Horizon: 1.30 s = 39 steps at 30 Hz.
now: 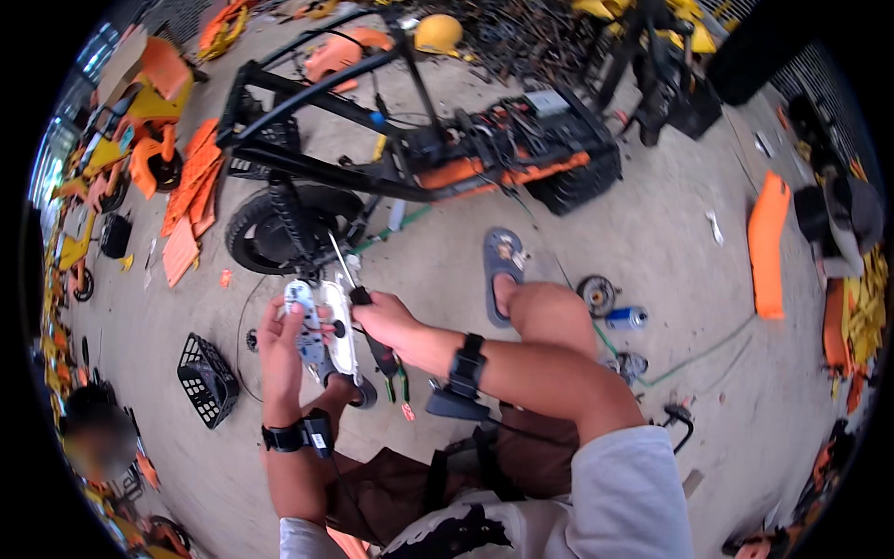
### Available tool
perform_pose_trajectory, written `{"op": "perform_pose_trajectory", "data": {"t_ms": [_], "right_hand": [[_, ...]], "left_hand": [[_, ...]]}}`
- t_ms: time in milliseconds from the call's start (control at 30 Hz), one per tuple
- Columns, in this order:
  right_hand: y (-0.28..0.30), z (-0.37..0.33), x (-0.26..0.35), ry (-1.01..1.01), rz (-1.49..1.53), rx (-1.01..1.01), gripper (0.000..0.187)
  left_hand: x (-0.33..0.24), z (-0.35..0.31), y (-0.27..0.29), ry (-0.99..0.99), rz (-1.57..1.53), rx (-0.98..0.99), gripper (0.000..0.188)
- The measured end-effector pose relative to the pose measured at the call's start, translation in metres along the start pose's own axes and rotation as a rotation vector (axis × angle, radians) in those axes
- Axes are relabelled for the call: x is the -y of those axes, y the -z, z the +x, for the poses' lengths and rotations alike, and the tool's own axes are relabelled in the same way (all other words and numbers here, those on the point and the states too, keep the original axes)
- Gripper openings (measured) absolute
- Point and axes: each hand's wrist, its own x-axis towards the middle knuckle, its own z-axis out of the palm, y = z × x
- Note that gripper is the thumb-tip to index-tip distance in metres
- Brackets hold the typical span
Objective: The person connects wires and assembles small electronic components for a motorcycle using their hands and a screwdriver.
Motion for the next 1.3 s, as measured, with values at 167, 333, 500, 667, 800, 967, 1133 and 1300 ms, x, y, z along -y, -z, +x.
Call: {"op": "perform_pose_trajectory", "data": {"t_ms": [167,333,500,667,800,967,1133,1300], "right_hand": [[0.041,0.017,0.002,0.342,-0.439,-0.193,0.021],[0.065,-0.044,0.056,0.349,-0.372,-0.155,0.024],[0.08,-0.185,0.111,0.455,-0.142,0.009,0.035],[0.154,-0.264,0.064,0.637,-0.37,-0.555,0.03],[0.252,-0.271,-0.022,0.352,-0.471,-0.907,0.022],[0.298,-0.243,-0.117,-0.064,-0.71,-0.767,0.037],[0.34,-0.182,-0.21,-0.182,-0.97,-0.602,0.042],[0.377,-0.13,-0.294,-0.354,-1.159,-0.428,0.038]], "left_hand": [[0.017,0.007,-0.018,0.042,0.067,0.132,0.022],[0.044,0.01,-0.025,0.108,0.047,0.203,0.021],[0.07,-0.006,-0.037,0.315,-0.017,0.276,0.019],[0.18,-0.007,-0.045,0.329,0.031,0.279,0.015],[0.244,-0.022,-0.065,0.377,0.189,0.379,0.018],[0.293,-0.04,-0.06,0.47,0.279,0.48,0.025],[0.316,-0.044,-0.062,0.499,0.144,0.479,0.026],[0.361,-0.054,-0.051,0.385,0.363,0.559,0.017]]}}
